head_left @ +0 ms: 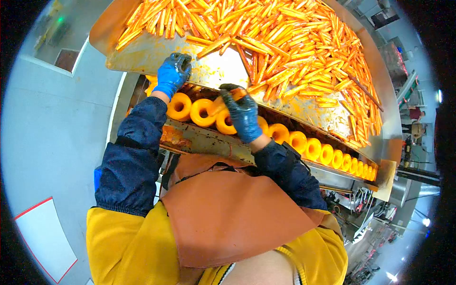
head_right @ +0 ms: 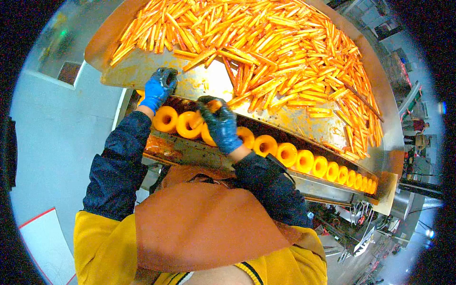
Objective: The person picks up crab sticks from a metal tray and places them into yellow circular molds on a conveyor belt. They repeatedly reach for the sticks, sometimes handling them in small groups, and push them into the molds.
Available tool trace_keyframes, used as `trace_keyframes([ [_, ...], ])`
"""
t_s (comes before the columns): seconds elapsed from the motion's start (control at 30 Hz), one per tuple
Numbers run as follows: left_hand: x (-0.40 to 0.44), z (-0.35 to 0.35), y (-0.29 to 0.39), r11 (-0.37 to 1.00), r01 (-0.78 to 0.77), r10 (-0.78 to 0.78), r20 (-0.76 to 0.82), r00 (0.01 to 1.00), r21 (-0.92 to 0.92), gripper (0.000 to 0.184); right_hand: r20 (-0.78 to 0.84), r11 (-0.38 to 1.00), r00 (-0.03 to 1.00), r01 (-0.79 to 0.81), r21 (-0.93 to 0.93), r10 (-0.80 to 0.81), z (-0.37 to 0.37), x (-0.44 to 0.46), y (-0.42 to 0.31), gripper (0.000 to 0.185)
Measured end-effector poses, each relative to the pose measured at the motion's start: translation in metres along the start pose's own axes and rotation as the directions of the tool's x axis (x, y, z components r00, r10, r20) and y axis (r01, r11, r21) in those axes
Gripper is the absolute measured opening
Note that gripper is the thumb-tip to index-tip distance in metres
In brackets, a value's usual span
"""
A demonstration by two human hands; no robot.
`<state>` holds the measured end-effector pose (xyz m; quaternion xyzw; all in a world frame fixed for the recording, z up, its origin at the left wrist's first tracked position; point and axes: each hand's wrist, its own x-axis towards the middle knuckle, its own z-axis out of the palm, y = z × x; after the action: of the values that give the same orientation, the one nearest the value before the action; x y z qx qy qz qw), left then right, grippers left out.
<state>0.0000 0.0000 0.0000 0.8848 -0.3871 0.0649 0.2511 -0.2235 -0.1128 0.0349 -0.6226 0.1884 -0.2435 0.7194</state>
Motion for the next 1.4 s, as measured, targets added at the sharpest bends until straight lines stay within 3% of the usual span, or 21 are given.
trace_keyframes([
  [0.03,-0.001,0.002,0.003,1.000,0.006,-0.006,0.004,1.000,-0.007,0.029,0.027,0.994,0.993,0.112,-0.007,-0.112,0.002,-0.002,0.010,0.027],
  [0.07,-0.002,0.004,0.005,1.000,0.010,-0.010,0.009,1.000,-0.015,0.028,0.091,0.936,0.993,0.107,-0.336,-0.081,-0.007,-0.001,0.034,0.031],
  [0.17,0.003,-0.001,-0.008,0.999,-0.022,0.024,-0.036,0.999,0.039,0.027,0.344,0.698,0.938,0.271,-0.663,-0.037,-0.005,-0.008,0.007,0.033],
  [0.27,0.000,0.001,-0.006,0.999,-0.018,0.018,-0.005,1.000,-0.030,0.026,0.331,0.669,0.943,0.263,-0.695,-0.027,-0.053,-0.009,-0.017,0.034],
  [0.3,0.000,0.002,-0.006,1.000,-0.026,0.025,-0.038,0.999,-0.012,0.026,0.362,0.438,0.925,0.373,-0.818,-0.113,-0.078,0.000,-0.023,0.033],
  [0.33,0.000,0.002,-0.005,1.000,-0.025,0.024,-0.035,0.999,-0.018,0.026,0.281,0.442,0.917,0.386,-0.810,-0.284,-0.097,0.009,-0.035,0.021],
  [0.37,0.000,0.002,-0.004,1.000,-0.017,0.017,-0.039,0.999,-0.006,0.025,0.268,0.332,0.922,0.354,-0.874,-0.279,-0.128,0.028,-0.030,0.033],
  [0.43,0.001,0.001,-0.002,1.000,-0.013,0.013,-0.043,0.999,0.005,0.025,0.374,-0.124,0.915,0.358,-0.926,-0.151,-0.148,0.058,-0.066,0.054],
  [0.5,0.001,-0.003,0.000,1.000,-0.013,0.014,-0.038,0.999,0.011,0.024,0.510,-0.246,0.858,0.482,-0.841,-0.063,-0.156,0.082,-0.054,0.052],
  [0.53,0.000,-0.006,0.003,1.000,-0.020,0.020,-0.037,0.999,0.012,0.024,0.506,-0.246,0.860,0.477,-0.844,-0.067,-0.156,0.088,-0.054,0.052],
  [0.6,0.000,-0.011,0.007,0.999,-0.040,0.040,-0.029,0.999,0.017,0.024,0.455,-0.224,0.868,0.493,-0.841,0.200,-0.153,0.098,-0.057,0.049],
  [0.77,0.001,-0.012,0.008,0.999,-0.037,0.037,-0.031,0.999,0.022,0.025,0.548,-0.119,0.826,0.562,-0.818,0.131,-0.180,0.097,-0.069,0.038],
  [0.83,0.000,-0.011,0.007,0.999,-0.026,0.027,-0.026,0.999,0.029,0.025,0.245,0.144,0.967,0.252,-0.957,-0.064,-0.194,0.095,-0.064,0.027],
  [0.87,0.000,-0.011,0.007,0.999,-0.021,0.022,-0.022,1.000,0.034,0.025,0.079,0.393,0.980,0.147,-0.908,-0.184,-0.199,0.095,-0.061,0.030],
  [0.9,0.000,-0.011,0.007,0.999,-0.017,0.017,-0.017,1.000,0.040,0.025,0.140,0.402,0.947,0.252,-0.880,-0.288,-0.196,0.089,-0.075,0.029],
  [0.97,0.001,-0.012,0.009,0.999,0.003,-0.003,-0.006,1.000,0.034,0.026,-0.148,0.712,0.977,0.008,-0.702,-0.157,-0.174,0.069,-0.096,0.027],
  [1.03,-0.001,-0.011,0.008,0.999,0.022,-0.022,0.006,1.000,0.028,0.026,-0.192,0.959,0.979,0.014,-0.282,-0.070,-0.139,0.043,-0.099,0.024],
  [1.2,-0.001,-0.005,0.003,0.996,-0.021,0.025,-0.050,0.998,0.086,0.028,-0.026,0.986,0.986,-0.161,0.046,0.162,-0.041,0.000,-0.042,0.018],
  [1.3,0.000,-0.007,0.002,1.000,-0.026,0.026,0.004,1.000,0.011,0.029,0.001,0.882,0.983,-0.163,-0.441,0.182,-0.022,-0.009,0.000,0.024],
  [1.33,0.000,-0.007,0.001,1.000,-0.025,0.025,0.002,1.000,0.014,0.029,0.005,0.884,0.984,-0.160,-0.440,0.181,-0.023,-0.010,0.004,0.024],
  [1.4,0.000,-0.007,0.002,1.000,-0.009,0.009,0.000,1.000,-0.003,0.029,0.004,0.925,0.995,0.098,-0.366,-0.104,-0.028,-0.012,0.008,0.028],
])
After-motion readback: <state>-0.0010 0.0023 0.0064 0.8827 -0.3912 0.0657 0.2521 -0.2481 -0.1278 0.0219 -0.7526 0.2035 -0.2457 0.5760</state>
